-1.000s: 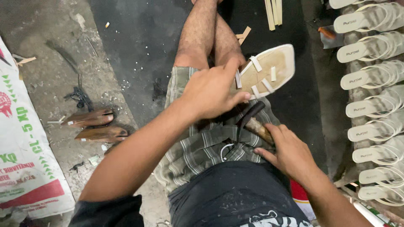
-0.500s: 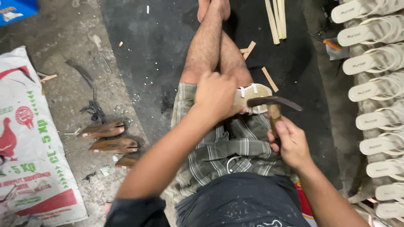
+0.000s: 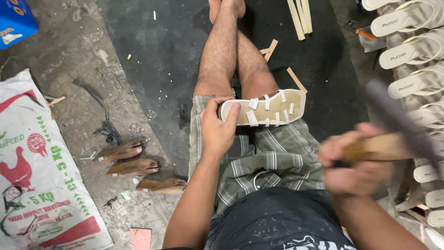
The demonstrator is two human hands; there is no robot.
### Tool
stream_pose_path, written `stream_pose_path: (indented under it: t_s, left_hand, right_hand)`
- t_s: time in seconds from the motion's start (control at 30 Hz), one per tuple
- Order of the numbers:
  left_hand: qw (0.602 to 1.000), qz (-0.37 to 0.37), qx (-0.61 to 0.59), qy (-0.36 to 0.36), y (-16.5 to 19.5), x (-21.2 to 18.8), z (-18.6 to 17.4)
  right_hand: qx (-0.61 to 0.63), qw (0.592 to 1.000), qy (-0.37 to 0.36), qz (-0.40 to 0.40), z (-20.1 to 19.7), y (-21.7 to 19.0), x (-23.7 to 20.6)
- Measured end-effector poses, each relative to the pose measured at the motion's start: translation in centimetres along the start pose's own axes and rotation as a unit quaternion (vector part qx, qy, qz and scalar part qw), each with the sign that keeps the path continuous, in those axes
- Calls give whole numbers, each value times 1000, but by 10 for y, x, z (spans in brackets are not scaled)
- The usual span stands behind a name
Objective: The person assembles white slipper sandals by wrapping white straps around a wooden shoe last and securing them with a hammer. The person repeatedly wraps the straps, hammers them into place, and then removes the finished slipper from the last to place it on a nearby rack.
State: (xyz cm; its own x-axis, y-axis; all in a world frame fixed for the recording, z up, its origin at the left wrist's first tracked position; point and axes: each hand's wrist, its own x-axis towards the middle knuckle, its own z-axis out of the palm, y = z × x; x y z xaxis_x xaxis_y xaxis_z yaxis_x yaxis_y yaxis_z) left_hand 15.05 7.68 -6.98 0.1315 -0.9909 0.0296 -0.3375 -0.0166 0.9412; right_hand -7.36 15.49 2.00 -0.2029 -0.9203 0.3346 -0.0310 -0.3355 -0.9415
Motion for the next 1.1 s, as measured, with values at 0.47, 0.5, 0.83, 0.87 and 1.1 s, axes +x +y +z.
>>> stream_pose_path:
  t_s: [0.47,0.5,0.83,0.87,1.1]
  left_hand:
    - [999,9,35,-1,-5,3,-1]
    - [998,15,59,3,-1,5,-4]
    - [996,-60,41,44,31,19,-6]
    - [997,8,41,72,30,13,-1]
    - [997,33,2,72,5,10,8]
  right_hand:
    - [-258,855,-138,428,5,36,-6]
    - [-210,863,-135,440,2,43,-6]
    - [-45,909,-132,392,-31,69,-27]
    - [-58,904,-123,405,-29,68,-25]
    - [-102,978,-124,133,-9,6,-7]
